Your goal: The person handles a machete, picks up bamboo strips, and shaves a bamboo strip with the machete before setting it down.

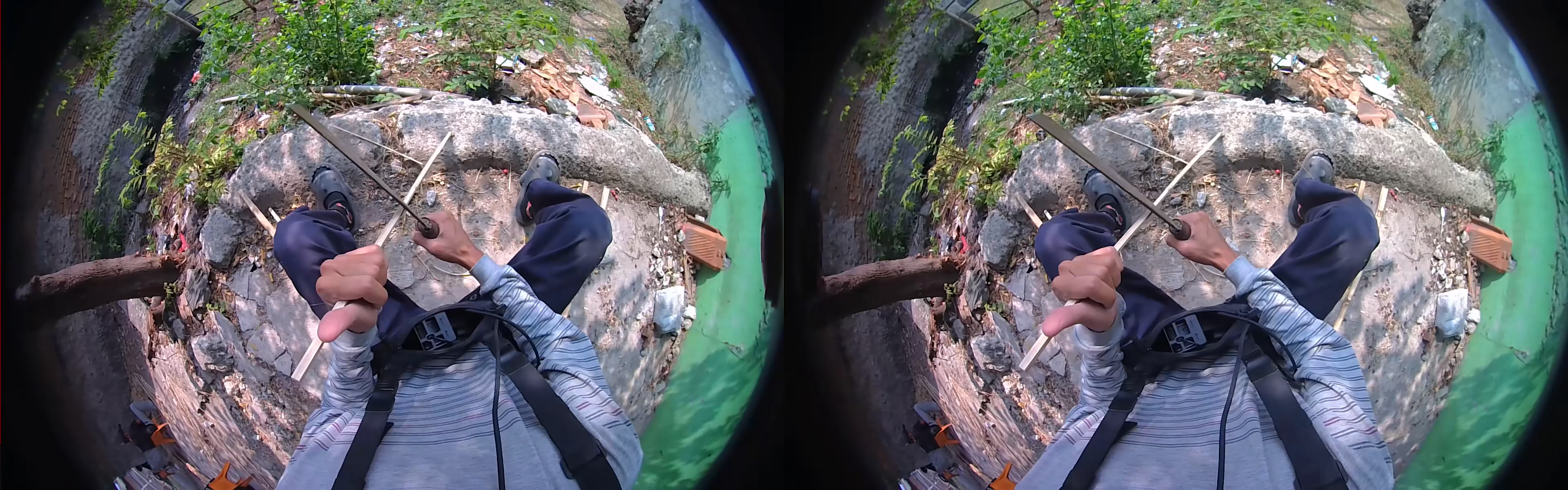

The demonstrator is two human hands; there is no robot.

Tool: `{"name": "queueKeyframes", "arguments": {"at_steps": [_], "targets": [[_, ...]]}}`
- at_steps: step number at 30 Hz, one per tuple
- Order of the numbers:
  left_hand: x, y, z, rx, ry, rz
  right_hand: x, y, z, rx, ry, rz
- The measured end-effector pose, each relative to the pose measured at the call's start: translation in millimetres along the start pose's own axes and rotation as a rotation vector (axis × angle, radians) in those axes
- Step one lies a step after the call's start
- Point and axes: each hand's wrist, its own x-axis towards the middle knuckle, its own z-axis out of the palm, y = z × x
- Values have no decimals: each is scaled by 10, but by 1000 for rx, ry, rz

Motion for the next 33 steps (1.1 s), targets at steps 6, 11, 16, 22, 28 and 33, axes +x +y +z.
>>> {"name": "queueKeyframes", "arguments": {"at_steps": [6, 11, 16, 22, 28, 33], "targets": [[-45, -43, 47, 48, 253, 18, 148, 188, 79, 47, -46, 81], [-39, -16, -49, 35, 362, 8, 154, -101, 18, -40, -42, 40], [-116, -31, 70, 59, 291, -10, 201, 122, 32, -75, 10, 4], [-130, -15, 70, 34, 218, -9, 205, 293, 32, -9, 67, 129], [-72, -31, 99, 39, 121, 7, 135, 255, -2, -7, -45, 17], [-95, -45, 25, 102, 223, -28, 249, 435, 105, -71, -22, 204]]}}
